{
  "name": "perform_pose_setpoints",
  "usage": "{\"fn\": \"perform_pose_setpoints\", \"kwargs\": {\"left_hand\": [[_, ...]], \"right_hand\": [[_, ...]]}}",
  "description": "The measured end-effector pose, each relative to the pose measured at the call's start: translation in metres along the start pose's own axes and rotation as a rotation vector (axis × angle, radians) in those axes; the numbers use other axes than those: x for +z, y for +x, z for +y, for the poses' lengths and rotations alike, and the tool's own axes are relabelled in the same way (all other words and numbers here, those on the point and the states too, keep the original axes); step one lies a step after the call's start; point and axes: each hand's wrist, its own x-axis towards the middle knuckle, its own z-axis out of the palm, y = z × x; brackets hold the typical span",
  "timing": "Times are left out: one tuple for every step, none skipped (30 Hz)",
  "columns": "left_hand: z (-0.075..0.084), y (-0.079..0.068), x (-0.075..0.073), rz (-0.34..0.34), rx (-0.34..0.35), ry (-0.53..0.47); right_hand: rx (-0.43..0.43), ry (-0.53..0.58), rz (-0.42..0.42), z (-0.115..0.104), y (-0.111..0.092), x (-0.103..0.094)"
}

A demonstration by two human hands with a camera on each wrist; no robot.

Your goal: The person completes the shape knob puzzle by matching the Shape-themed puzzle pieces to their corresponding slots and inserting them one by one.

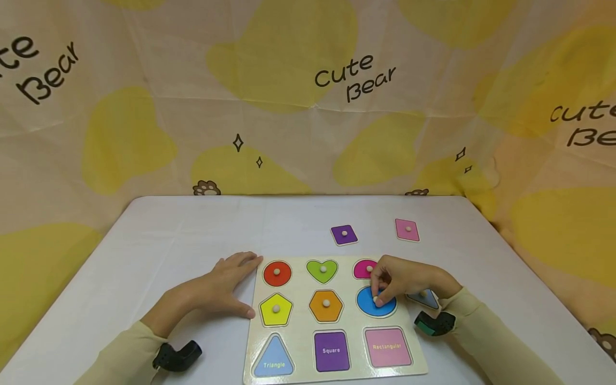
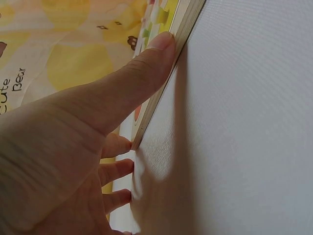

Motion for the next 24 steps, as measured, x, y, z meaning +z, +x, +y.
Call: {"fn": "perform_pose_setpoints", "kwargs": {"left_hand": [[0.0,0.0,-0.0001,0.0,0.0,-0.001],[-0.0001,0.0,-0.0002,-0.001,0.001,-0.002],[-0.0001,-0.0001,-0.0002,-0.001,0.001,-0.003],[-0.0002,-0.0001,-0.0003,-0.003,0.001,-0.005],[-0.0002,-0.0002,-0.0004,-0.004,0.001,-0.006],[-0.0002,-0.0002,-0.0004,-0.004,0.002,-0.007],[-0.0001,-0.0003,-0.0005,-0.005,0.002,-0.007],[-0.0001,-0.0003,-0.0006,-0.004,0.004,-0.007],[0.0001,-0.0004,-0.0006,-0.004,0.005,-0.007],[0.0002,-0.0005,-0.0006,-0.005,0.004,-0.007],[0.0004,-0.0006,-0.0005,-0.004,0.003,-0.007],[0.0006,-0.0007,-0.0004,-0.004,0.001,-0.006],[0.0009,-0.0008,-0.0003,-0.004,-0.001,-0.007],[0.0011,-0.0009,-0.0002,-0.004,-0.004,-0.008],[0.0013,-0.001,-0.0001,-0.005,-0.007,-0.009],[0.0015,-0.0011,0.0,-0.004,-0.009,-0.009],[0.0016,-0.0011,0.0,-0.003,-0.01,-0.008],[0.0018,-0.0011,0.0001,-0.003,-0.011,-0.008],[0.0018,-0.001,0.0001,-0.002,-0.011,-0.008],[0.0019,-0.0009,0.0,-0.002,-0.01,-0.006],[0.0019,-0.0009,-0.0001,-0.002,-0.01,-0.005],[0.002,-0.0009,-0.0001,-0.001,-0.01,-0.003],[0.0021,-0.0008,-0.0002,0.0,-0.01,-0.002],[0.0021,-0.0009,-0.0003,0.0,-0.009,-0.001]], "right_hand": [[0.001,0.001,0.0,-0.0004,-0.0001,0.0],[0.003,0.002,0.0,-0.0007,-0.0001,0.0001],[0.004,0.003,0.0,-0.0009,-0.0002,0.0],[0.004,0.003,0.0,-0.001,-0.0002,0.0],[0.004,0.004,0.0,-0.001,-0.0003,0.0],[0.004,0.004,0.001,-0.0009,-0.0004,-0.0001],[0.005,0.002,0.001,-0.0007,-0.0003,-0.0001],[0.006,0.001,0.002,-0.0004,-0.0001,0.0],[0.005,-0.001,0.003,-0.0001,0.0,0.0],[0.004,-0.002,0.004,0.0003,0.0002,0.0],[0.004,0.0,0.003,0.0006,0.0003,0.0],[0.006,-0.001,0.003,0.001,0.0006,0.0001],[0.007,-0.001,0.002,0.0011,0.0008,0.0002],[0.009,0.001,0.001,0.0012,0.0009,0.0002],[0.01,0.003,-0.001,0.0012,0.0009,0.0002],[0.012,0.007,-0.003,0.001,0.0007,0.0001],[0.014,0.008,-0.004,0.0007,0.0007,0.0001],[0.016,0.005,-0.004,0.0003,0.0006,0.0001],[0.018,0.002,-0.003,0.0001,0.0005,0.0001],[0.02,-0.003,-0.002,-0.0002,0.0003,0.0],[0.022,-0.009,0.001,-0.0003,0.0002,-0.0002],[0.023,-0.013,0.003,-0.0004,0.0,-0.0005],[0.026,-0.015,0.005,-0.0005,0.0,-0.0007],[0.028,-0.017,0.006,-0.0006,-0.0001,-0.0009]]}}
